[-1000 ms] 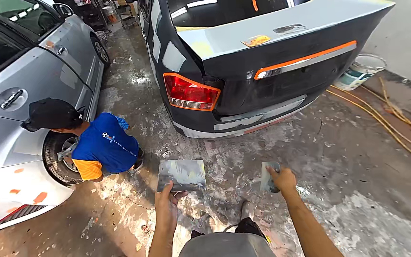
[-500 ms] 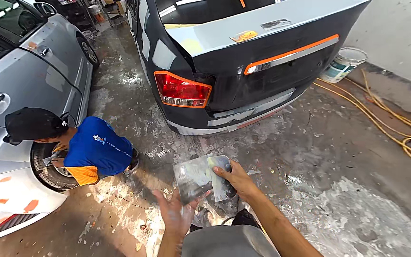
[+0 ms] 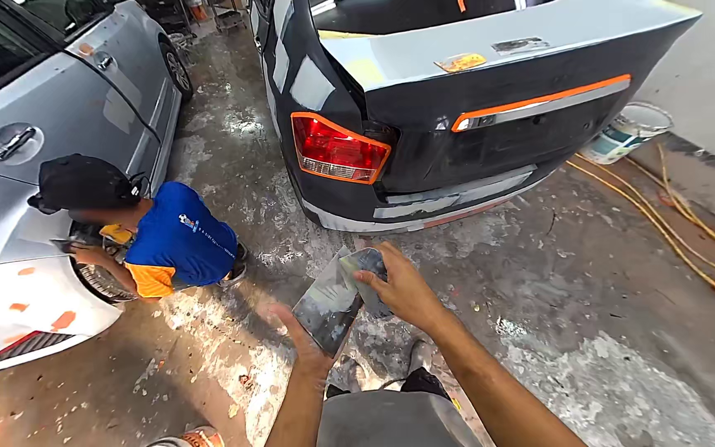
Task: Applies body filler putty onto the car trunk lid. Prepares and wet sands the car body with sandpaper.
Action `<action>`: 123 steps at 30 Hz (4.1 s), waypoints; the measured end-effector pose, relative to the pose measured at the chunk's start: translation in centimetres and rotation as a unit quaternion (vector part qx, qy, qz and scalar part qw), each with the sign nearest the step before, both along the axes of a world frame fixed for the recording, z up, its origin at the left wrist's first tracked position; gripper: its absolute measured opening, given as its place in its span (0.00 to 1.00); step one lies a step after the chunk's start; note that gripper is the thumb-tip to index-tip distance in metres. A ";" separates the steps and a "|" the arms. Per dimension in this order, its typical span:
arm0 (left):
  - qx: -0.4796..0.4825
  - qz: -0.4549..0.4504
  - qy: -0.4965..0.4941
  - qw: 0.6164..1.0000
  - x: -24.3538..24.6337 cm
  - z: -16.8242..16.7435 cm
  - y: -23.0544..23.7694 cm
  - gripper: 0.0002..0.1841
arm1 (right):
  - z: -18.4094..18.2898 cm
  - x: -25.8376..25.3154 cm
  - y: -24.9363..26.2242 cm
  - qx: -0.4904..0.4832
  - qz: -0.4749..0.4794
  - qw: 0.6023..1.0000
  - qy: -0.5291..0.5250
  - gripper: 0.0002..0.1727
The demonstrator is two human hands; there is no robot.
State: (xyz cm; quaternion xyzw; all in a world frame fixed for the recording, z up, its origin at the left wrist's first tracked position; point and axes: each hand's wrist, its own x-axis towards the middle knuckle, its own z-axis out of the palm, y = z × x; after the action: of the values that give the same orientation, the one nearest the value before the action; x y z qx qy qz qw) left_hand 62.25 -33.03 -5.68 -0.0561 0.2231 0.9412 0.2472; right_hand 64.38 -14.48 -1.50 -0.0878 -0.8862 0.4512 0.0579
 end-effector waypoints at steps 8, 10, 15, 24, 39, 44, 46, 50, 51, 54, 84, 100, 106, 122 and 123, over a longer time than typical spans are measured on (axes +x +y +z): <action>0.001 -0.011 0.192 0.981 -0.6 -0.1 -1.7 0.43 | 0.7 0.6 0.2 -0.029 0.043 0.998 -0.032 0.23; 0.015 -0.009 0.217 0.976 -0.5 0.1 -1.7 0.42 | 0.8 0.8 0.3 -0.015 0.024 1.000 -0.011 0.21; -0.042 0.030 0.175 0.983 -0.2 0.2 -1.5 0.43 | 0.3 1.2 -0.8 0.009 -0.010 0.999 0.037 0.17; -0.080 0.056 0.116 0.988 -0.3 0.7 0.2 0.48 | -0.7 1.5 -1.4 0.036 0.020 0.996 0.085 0.17; -0.071 0.078 0.110 0.988 -0.7 3.0 1.4 0.39 | 0.2 1.5 -2.4 -0.007 0.049 0.995 0.089 0.16; -0.085 0.092 0.113 0.986 -0.4 3.2 1.6 0.41 | 1.4 0.4 -1.1 0.009 0.025 0.994 0.105 0.14; -0.088 0.089 0.102 0.987 -0.7 3.6 1.6 0.41 | 1.2 1.1 -2.3 0.009 0.060 0.995 0.085 0.14; -0.091 0.079 0.142 0.982 -0.5 3.7 1.5 0.37 | 1.6 -0.1 -0.5 0.019 0.019 0.995 0.092 0.14; -0.081 0.075 0.138 0.984 -0.8 3.7 1.6 0.37 | 1.6 0.2 -1.2 0.016 0.027 0.995 0.099 0.14; -0.083 0.076 0.105 0.988 -1.2 3.7 1.6 0.40 | 1.1 1.0 -2.2 0.020 0.072 0.993 0.086 0.16; -0.065 0.060 0.121 0.989 -1.8 4.7 1.4 0.37 | 2.3 -0.1 -1.0 0.023 0.009 0.995 0.096 0.18; -0.091 0.075 0.154 0.981 -1.5 5.3 0.9 0.35 | 3.1 -1.1 -2.3 -0.019 0.044 0.992 0.119 0.14; -0.102 0.080 0.161 0.979 -1.9 5.7 0.8 0.37 | 3.4 -1.6 -1.5 0.008 0.039 0.992 0.121 0.14; -0.070 0.080 0.130 0.986 -0.9 5.8 1.5 0.34 | 3.8 1.5 -3.5 0.034 0.088 0.987 0.130 0.14; -0.070 0.088 0.119 0.987 -0.9 6.0 1.5 0.35 | 3.8 1.5 -3.3 0.042 0.095 0.987 0.126 0.15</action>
State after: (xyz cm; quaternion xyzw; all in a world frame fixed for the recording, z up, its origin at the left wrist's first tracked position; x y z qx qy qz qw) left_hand 61.34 -31.58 0.29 0.0194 0.3107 0.9412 0.1310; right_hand 65.89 -17.76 2.30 0.0567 -0.8944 0.4243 0.1300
